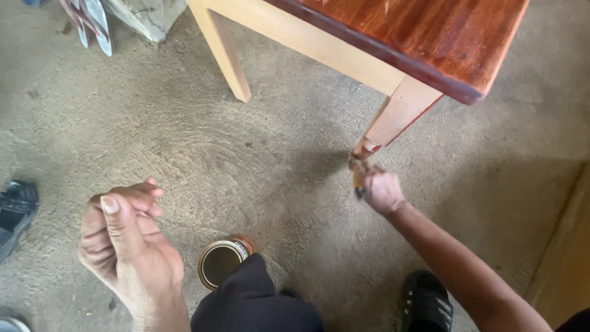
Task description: Applying a polyurethane finish to a wooden chair using a paint brush.
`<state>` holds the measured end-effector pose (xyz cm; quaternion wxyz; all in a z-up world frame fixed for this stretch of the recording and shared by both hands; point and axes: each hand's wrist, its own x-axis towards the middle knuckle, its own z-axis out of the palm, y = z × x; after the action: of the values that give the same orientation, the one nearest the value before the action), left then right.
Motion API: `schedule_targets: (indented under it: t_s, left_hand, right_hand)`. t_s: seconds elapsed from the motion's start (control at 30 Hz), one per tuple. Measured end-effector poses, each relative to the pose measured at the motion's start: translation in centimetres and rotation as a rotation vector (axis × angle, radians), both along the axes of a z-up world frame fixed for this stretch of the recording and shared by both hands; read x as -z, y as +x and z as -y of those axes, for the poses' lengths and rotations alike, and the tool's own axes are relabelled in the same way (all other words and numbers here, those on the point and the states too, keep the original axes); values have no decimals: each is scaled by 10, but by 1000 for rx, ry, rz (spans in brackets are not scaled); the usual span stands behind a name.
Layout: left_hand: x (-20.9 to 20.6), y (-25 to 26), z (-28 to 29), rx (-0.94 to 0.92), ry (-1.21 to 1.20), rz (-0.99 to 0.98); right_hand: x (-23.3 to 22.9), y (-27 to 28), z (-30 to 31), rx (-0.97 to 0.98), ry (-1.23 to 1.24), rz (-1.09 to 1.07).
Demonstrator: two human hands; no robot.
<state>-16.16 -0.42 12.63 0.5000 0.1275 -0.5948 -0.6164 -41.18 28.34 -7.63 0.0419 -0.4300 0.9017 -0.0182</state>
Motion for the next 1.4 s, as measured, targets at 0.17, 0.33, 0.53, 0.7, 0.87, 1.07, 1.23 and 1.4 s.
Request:
schedule_targets:
  t_s: [0.17,0.33,0.53,0.7,0.87,1.07,1.23,1.4]
  left_hand:
    - [4,7,3,-20,-12,27]
    - [-2,-4,1,-41,-24,34]
    - [2,2,0,-34,-16,22]
    - [0,9,2,-42,-39,42]
    - [-1,5,1,-54,-42,42]
    - [4,7,3,-46,-29,39]
    - [0,5,1,-42,-49,54]
    - [2,2,-4,-29,-37,40]
  right_hand:
    - [-33,11,-13,10,-117,-142]
    - [-63,30,-11,-13,-253,-307]
    - [17,20,4,-55,16,-275]
    - [15,35,21,-2,-31,-176]
    - [42,22,17,44,22,-217]
    - [46,39,13,22,49,-93]
    - [31,20,6,17,170,-127]
    - [37,44,21,-20,192,-118]
